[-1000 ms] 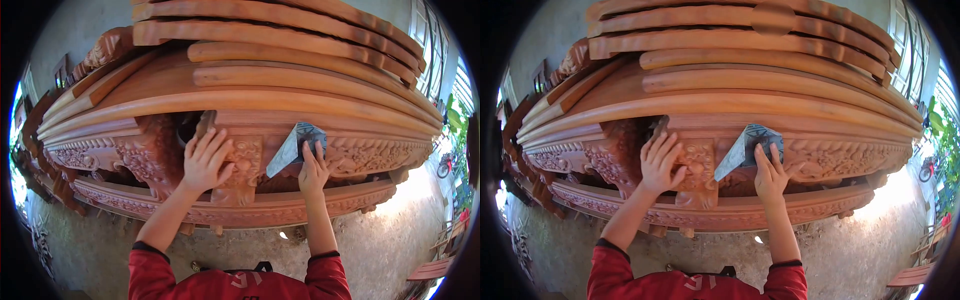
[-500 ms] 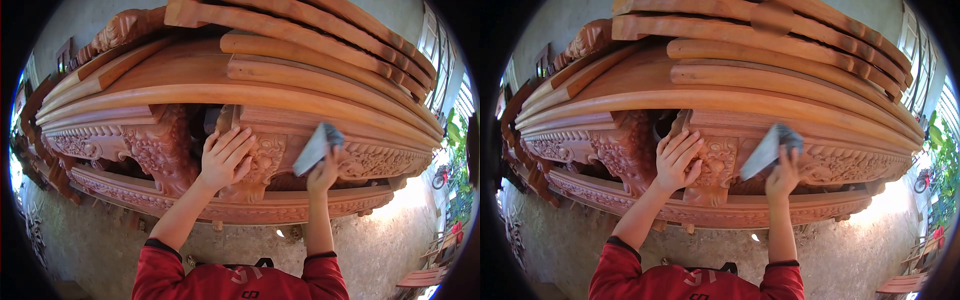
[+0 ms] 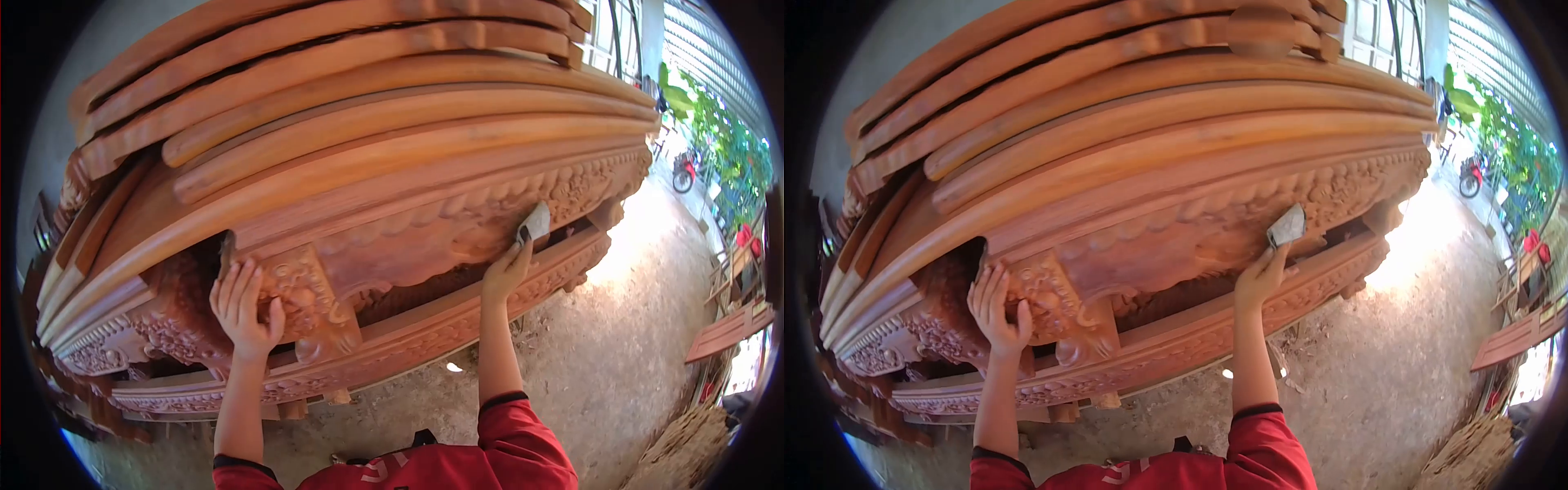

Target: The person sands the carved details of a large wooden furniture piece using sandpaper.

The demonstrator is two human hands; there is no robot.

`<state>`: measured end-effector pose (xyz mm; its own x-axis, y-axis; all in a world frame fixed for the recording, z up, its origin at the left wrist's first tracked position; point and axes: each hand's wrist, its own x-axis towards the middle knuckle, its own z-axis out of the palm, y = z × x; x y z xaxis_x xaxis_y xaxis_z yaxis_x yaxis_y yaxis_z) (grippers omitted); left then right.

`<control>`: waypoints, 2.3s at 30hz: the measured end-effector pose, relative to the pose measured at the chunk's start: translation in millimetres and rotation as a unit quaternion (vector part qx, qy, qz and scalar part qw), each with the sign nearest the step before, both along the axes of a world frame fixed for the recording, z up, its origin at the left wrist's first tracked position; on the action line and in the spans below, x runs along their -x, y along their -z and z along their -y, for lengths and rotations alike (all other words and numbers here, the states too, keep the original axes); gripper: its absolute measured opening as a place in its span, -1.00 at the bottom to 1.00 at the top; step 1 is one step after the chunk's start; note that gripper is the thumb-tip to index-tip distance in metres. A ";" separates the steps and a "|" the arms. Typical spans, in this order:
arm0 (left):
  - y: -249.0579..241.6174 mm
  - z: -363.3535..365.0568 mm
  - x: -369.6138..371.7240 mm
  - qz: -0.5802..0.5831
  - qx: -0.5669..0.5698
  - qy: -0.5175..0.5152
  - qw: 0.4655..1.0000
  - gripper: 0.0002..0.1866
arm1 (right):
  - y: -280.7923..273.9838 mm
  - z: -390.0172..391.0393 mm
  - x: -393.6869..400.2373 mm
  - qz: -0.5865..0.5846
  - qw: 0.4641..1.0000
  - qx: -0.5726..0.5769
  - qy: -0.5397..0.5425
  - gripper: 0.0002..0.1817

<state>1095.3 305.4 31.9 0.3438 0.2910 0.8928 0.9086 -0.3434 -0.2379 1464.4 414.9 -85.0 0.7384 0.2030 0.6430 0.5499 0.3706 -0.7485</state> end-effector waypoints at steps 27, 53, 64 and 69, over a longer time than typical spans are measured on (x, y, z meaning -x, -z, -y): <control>6.1 -5.4 1.2 -0.009 0.003 0.001 1.000 -0.60 | 174.4 84.1 25.7 0.217 0.920 0.277 -0.174 -0.60; 9.9 -2.7 -12.1 0.062 0.000 -0.032 0.998 -0.57 | 120.8 36.4 24.0 0.422 0.740 0.472 -0.227 -0.57; 13.7 -8.7 -13.8 0.036 -0.045 -0.049 0.997 -0.58 | 141.9 9.0 10.7 0.430 0.751 0.472 -0.167 -0.65; 14.5 -10.7 -14.7 0.039 -0.050 -0.055 0.996 -0.59 | 134.1 13.8 -0.4 0.214 0.859 0.452 -0.114 -0.64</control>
